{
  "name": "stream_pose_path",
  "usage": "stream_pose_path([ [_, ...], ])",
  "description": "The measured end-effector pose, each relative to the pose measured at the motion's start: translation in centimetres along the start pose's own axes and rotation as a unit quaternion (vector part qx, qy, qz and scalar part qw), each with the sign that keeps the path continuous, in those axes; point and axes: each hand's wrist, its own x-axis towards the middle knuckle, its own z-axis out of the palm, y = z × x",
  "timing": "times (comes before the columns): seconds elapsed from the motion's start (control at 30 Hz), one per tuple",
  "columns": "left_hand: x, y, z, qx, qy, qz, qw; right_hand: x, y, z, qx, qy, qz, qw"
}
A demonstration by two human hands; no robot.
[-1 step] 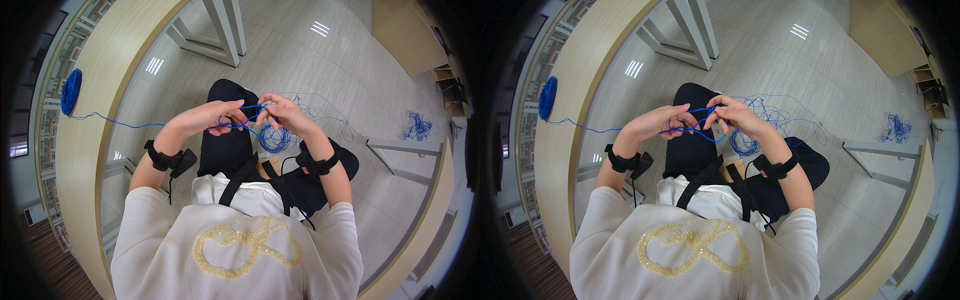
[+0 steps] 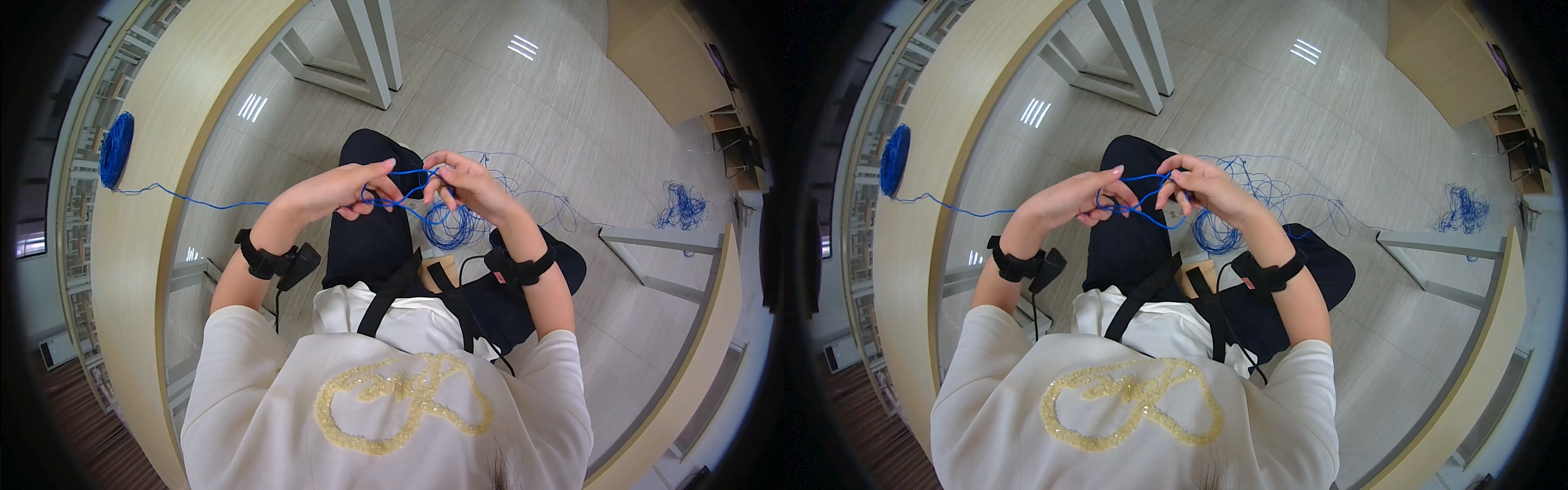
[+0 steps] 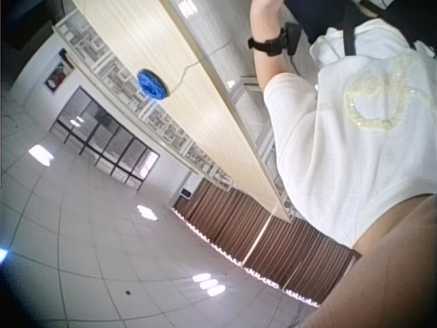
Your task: The person picks up a long blue cable and coils it into a neat circular bundle using their hands.
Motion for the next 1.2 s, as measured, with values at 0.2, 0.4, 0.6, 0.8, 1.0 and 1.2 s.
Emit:
stream_pose_path([
  [0.2,-0.5,-0.9,-0.2,0.123,0.099,0.120,0.980,-0.1,0.0,-0.8,-0.035,0.068,-0.035,0.996],
  [0.4,-0.4,-1.0,0.0,0.172,0.139,0.187,0.957,0.2,-0.1,-0.3,-0.031,0.035,-0.005,0.999],
  [0.6,0.0,-1.1,0.2,0.126,0.188,0.299,0.927,0.2,-0.1,0.6,0.071,0.018,-0.049,0.996],
  [0.8,-0.3,-0.3,0.5,0.068,0.212,0.316,0.922,0.1,-0.6,1.0,0.062,-0.042,-0.064,0.995],
  [1.0,-0.5,0.2,0.3,0.054,0.225,0.325,0.917,0.5,0.3,1.4,0.096,-0.092,-0.106,0.985],
  [1.2,-0.9,-0.1,0.1,0.080,0.273,0.279,0.917,-0.1,-1.0,2.3,0.023,-0.094,-0.166,0.981],
])
